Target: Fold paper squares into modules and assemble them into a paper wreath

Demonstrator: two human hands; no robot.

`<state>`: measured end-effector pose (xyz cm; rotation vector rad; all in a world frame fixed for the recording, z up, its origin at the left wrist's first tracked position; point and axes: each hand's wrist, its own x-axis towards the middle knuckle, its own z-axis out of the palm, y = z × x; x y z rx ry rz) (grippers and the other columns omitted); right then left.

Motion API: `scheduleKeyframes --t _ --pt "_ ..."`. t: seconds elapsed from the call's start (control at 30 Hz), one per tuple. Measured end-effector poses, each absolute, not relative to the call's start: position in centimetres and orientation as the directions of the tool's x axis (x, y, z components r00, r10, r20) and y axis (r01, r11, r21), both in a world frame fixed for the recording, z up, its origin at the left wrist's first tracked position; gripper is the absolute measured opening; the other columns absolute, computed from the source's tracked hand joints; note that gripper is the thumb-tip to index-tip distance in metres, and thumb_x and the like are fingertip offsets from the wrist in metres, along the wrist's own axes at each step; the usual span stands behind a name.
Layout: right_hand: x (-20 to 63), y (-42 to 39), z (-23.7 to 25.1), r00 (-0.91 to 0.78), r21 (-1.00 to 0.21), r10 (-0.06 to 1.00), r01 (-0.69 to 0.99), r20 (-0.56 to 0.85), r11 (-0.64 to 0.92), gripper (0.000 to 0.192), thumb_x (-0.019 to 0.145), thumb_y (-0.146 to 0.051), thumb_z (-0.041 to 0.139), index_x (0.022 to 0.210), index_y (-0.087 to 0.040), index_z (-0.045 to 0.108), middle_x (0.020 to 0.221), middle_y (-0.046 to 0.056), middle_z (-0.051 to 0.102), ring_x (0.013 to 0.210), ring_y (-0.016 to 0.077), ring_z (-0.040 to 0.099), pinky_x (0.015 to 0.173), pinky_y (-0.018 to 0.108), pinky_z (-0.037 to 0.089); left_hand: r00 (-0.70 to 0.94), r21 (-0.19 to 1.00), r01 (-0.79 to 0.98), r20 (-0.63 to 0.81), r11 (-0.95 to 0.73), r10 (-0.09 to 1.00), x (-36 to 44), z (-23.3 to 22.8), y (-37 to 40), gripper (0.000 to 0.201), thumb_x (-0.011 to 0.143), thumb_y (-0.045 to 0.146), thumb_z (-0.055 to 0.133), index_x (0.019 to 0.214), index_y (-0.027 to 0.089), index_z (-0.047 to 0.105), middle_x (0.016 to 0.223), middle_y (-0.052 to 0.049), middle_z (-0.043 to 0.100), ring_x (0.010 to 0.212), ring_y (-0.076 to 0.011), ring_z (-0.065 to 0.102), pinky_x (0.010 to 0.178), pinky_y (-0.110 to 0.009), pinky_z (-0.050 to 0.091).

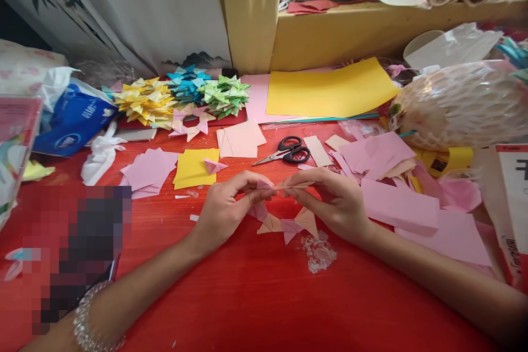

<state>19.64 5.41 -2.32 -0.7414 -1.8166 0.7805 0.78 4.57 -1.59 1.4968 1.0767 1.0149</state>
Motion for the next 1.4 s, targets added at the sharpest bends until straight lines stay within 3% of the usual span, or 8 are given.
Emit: scheduleKeyframes --t 0.5,1.07,1.4 --pt "19.51 5.58 -2.10 -0.346 -0.814 0.798 0.138 0.494 0.564 0.011 0.083 -0.012 0.056 0.089 -0.020 0.060 0.082 0.002 0.067 0.070 0.0123 0.063 0.062 0.027 0.054 0.270 0.983 0.141 0.076 -0.118 0.960 0.75 -1.61 4.62 0.006 0.080 0.026 0.063 0.081 0.020 0.062 0.083 0.001 0.069 0.077 -0.0113 0.065 0.070 -0.020 0.051" --pt "19.59 5.75 -1.97 -0.324 -0.911 0.874 0.072 0.363 0.406 0.010 0.084 -0.018 0.059 0.094 -0.020 0.059 0.082 0.001 0.066 0.074 0.0117 0.066 0.063 0.023 0.054 0.269 0.990 0.143 -0.026 -0.013 0.963 0.70 -1.55 4.62 0.017 0.080 0.029 0.064 0.094 0.023 0.059 0.089 0.001 0.071 0.088 -0.0138 0.068 0.077 -0.019 0.052" --pt "19.64 5.89 -2.05 -0.343 -0.898 0.857 0.079 0.384 0.434 0.008 0.084 -0.017 0.058 0.092 -0.018 0.059 0.083 0.002 0.065 0.071 0.0112 0.062 0.060 0.024 0.052 0.266 0.988 0.154 -0.055 0.014 0.963 0.66 -1.44 4.55 0.021 0.080 0.032 0.064 0.097 0.024 0.057 0.087 0.001 0.072 0.087 -0.0137 0.068 0.074 -0.017 0.052"
